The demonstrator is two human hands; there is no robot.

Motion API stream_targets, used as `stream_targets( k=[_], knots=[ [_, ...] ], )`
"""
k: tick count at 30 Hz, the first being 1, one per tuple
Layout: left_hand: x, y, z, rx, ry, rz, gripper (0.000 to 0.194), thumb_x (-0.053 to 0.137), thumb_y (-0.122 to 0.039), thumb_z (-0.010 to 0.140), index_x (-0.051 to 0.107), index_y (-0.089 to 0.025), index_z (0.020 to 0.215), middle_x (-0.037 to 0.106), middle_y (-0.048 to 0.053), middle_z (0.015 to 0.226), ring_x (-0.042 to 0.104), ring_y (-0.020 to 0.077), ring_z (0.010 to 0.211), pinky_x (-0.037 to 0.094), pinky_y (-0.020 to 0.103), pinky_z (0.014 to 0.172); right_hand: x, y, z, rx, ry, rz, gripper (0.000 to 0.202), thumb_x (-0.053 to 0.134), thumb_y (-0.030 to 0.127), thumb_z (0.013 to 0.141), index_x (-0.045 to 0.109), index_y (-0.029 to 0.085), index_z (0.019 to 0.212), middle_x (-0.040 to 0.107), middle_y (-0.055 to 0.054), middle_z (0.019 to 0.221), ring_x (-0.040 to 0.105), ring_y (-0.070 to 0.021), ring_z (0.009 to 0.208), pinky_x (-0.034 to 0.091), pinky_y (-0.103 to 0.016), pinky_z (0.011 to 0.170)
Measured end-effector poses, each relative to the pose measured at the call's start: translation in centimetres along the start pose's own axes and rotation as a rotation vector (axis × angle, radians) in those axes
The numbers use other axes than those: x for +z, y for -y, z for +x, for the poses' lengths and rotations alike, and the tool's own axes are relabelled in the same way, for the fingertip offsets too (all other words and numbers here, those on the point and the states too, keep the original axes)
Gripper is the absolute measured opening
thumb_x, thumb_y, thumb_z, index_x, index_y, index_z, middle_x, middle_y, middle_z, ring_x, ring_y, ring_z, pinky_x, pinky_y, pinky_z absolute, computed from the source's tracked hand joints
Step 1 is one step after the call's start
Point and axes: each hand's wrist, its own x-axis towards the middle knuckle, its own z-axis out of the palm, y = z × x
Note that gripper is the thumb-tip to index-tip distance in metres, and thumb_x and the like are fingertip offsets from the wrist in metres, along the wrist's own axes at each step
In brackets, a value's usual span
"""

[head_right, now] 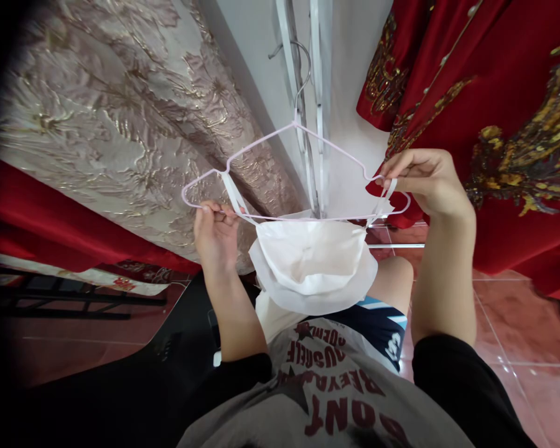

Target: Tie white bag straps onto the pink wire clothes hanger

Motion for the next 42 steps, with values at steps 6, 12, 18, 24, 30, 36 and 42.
stream_targets(
  k=[6, 12, 18, 24, 30, 36, 42],
  knots=[
    [0.1, -0.1, -0.1, -0.001, -0.004, 0.022, 0.045, 0.081, -0.061, 0.091, 0.058, -0.024, 0.085, 0.062, -0.002, 0.072, 0.068, 0.0164, 0.074, 0.062, 0.034, 0.088, -0.8, -1.5, 2.8, 0.034, 0.195, 0.109, 0.041, 0.106, 0.034, 0.045, 0.072, 0.014, 0.055, 0.07, -0.004, 0.057, 0.067, -0.0123, 0.056, 0.052, -0.024, 0.052],
    [-0.1, -0.2, 0.1, -0.011, -0.016, 0.042, 0.045, 0.081, -0.062, 0.091, 0.057, -0.024, 0.084, 0.061, -0.001, 0.072, 0.067, 0.0159, 0.073, 0.061, 0.033, 0.087, -1.0, -0.4, 5.0, 0.434, 0.133, 0.168, 0.033, 0.092, -0.007, 0.043, 0.061, 0.006, 0.047, 0.071, -0.003, 0.058, 0.069, -0.0125, 0.055, 0.052, -0.024, 0.05],
    [-0.2, -0.2, 0.0, -0.032, -0.014, 0.021, 0.042, 0.079, -0.059, 0.094, 0.058, -0.024, 0.085, 0.061, -0.001, 0.073, 0.066, 0.0158, 0.072, 0.06, 0.035, 0.089, -1.7, 1.8, 6.5, 0.729, 0.059, 0.12, 0.037, 0.061, -0.034, 0.039, 0.061, -0.002, 0.058, 0.084, -0.01, 0.087, 0.078, -0.0138, 0.066, 0.057, -0.022, 0.059],
    [0.0, -0.6, 0.0, -0.056, -0.035, 0.05, 0.041, 0.074, -0.057, 0.099, 0.056, -0.024, 0.083, 0.059, -0.001, 0.072, 0.066, 0.0162, 0.072, 0.061, 0.035, 0.089, -1.6, 3.4, 6.6, 0.786, 0.001, 0.155, 0.034, 0.058, -0.031, 0.046, 0.063, -0.003, 0.063, 0.085, -0.007, 0.091, 0.08, -0.014, 0.073, 0.053, -0.014, 0.059],
    [-0.2, -0.8, 0.1, -0.039, -0.008, 0.053, 0.041, 0.075, -0.058, 0.098, 0.056, -0.024, 0.083, 0.061, -0.001, 0.071, 0.066, 0.0158, 0.072, 0.06, 0.033, 0.086, -0.7, 6.1, 6.9, 1.002, -0.062, -0.002, 0.03, 0.043, -0.025, 0.067, 0.065, -0.005, 0.072, 0.085, -0.006, 0.095, 0.078, -0.0081, 0.068, 0.046, -0.005, 0.056],
    [0.1, -0.6, 0.0, -0.059, -0.035, 0.088, 0.043, 0.074, -0.061, 0.097, 0.055, -0.024, 0.083, 0.061, -0.001, 0.07, 0.065, 0.0164, 0.07, 0.059, 0.033, 0.086, -0.2, 4.7, 8.1, 1.033, 0.06, 0.021, 0.032, 0.057, -0.031, 0.054, 0.064, -0.001, 0.065, 0.084, -0.002, 0.085, 0.079, -0.0087, 0.067, 0.05, -0.005, 0.06],
    [0.1, -1.1, 0.0, -0.076, -0.036, 0.1, 0.042, 0.073, -0.058, 0.099, 0.055, -0.024, 0.082, 0.06, -0.001, 0.069, 0.065, 0.0163, 0.069, 0.059, 0.033, 0.084, -0.9, 2.1, 8.9, 0.92, 0.134, 0.297, 0.028, 0.064, -0.025, 0.062, 0.057, 0.002, 0.059, 0.077, 0.008, 0.071, 0.074, -0.0044, 0.062, 0.053, -0.008, 0.061]
  ],
)
